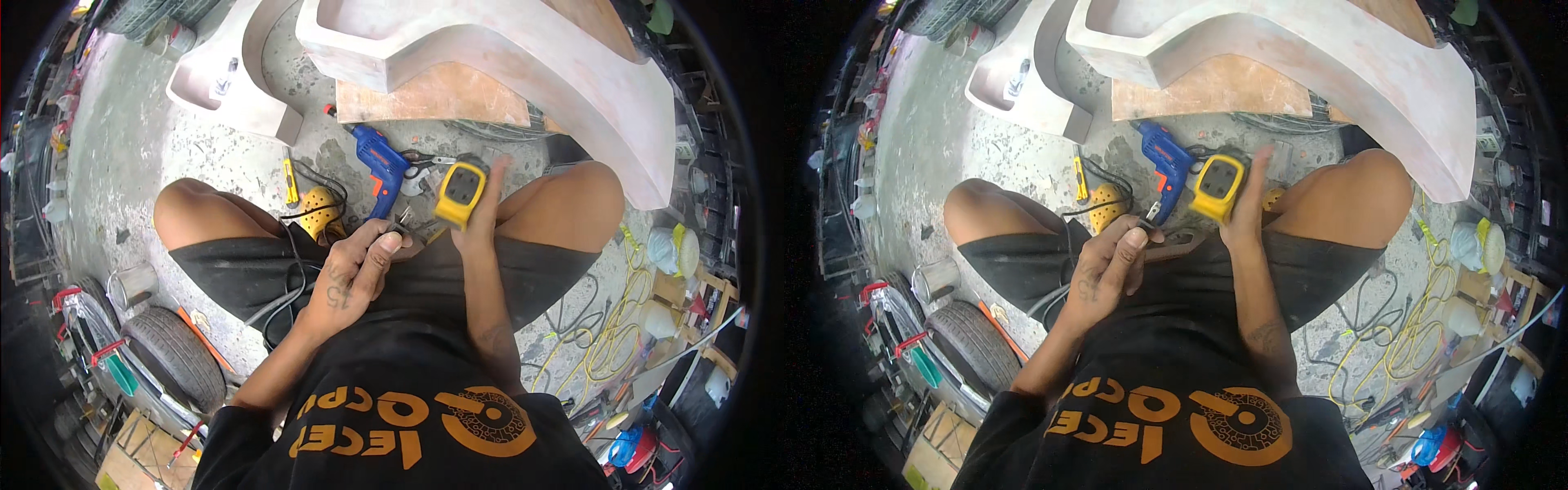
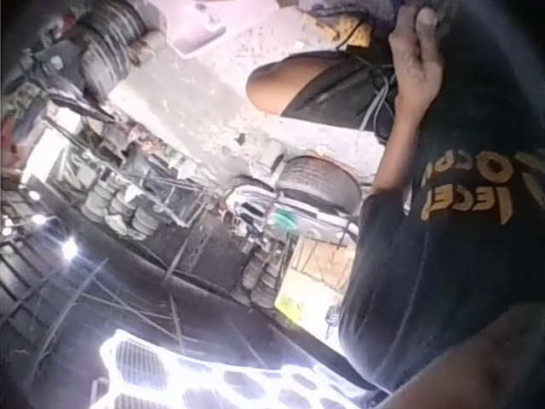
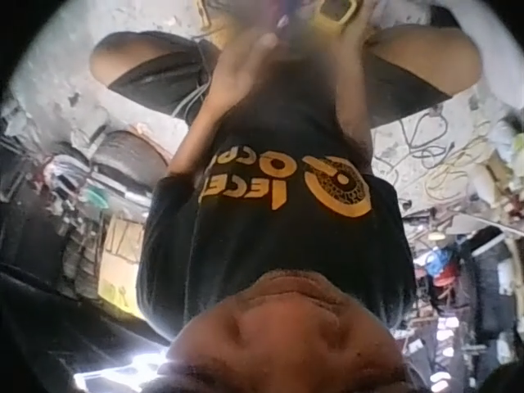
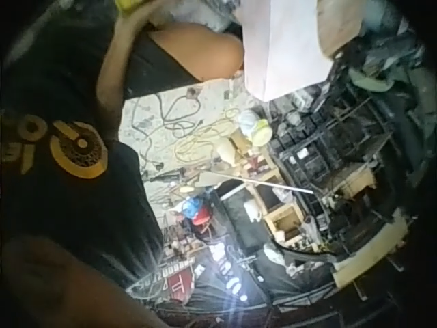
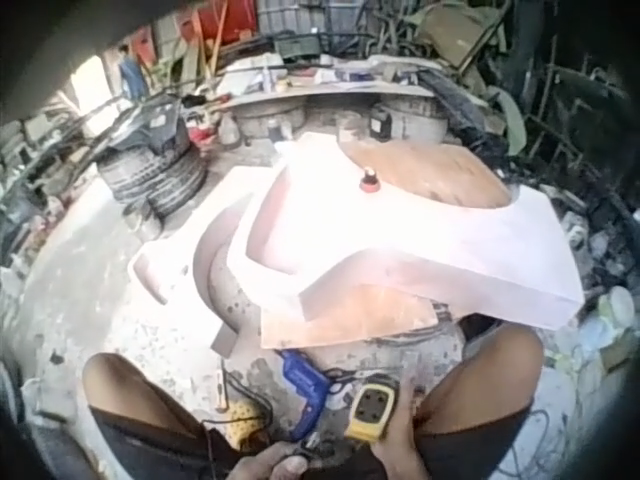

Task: Modifying and refining a plastic car body component using a heat gun and an electric drill.

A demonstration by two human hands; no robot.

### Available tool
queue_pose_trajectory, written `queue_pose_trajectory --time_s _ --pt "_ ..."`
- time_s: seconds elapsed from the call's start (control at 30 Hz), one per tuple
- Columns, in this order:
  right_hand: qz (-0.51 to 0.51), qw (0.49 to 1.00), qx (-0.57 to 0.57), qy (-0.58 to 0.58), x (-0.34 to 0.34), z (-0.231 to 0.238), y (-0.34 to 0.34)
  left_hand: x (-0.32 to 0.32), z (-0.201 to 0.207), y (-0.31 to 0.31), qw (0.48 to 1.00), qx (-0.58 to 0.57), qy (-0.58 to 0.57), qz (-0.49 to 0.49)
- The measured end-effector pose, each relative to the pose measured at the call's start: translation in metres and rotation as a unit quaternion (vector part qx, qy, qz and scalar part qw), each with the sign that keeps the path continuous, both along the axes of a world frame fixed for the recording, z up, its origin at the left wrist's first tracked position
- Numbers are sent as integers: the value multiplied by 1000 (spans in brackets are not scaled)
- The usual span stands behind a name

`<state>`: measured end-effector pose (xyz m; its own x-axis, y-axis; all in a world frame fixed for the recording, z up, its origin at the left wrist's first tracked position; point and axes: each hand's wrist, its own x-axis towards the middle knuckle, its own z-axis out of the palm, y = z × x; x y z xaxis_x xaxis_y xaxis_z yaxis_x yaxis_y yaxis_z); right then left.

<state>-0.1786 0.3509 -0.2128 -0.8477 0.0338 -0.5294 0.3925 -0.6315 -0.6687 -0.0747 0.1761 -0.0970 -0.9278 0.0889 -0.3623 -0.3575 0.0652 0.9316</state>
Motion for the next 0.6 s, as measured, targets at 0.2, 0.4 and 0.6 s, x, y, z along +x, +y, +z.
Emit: queue_pose_trajectory --time_s 0.2,0.4,0.6 --pt "250 958 -47 131 16 28 -4 4 4 -11 997 63 45 24" --pt "353 893 56 273 15 97 -9 -1 5 -29 993 92 62 37" --pt "397 858 117 305 13 109 -25 0 13 -43 970 235 11 53"
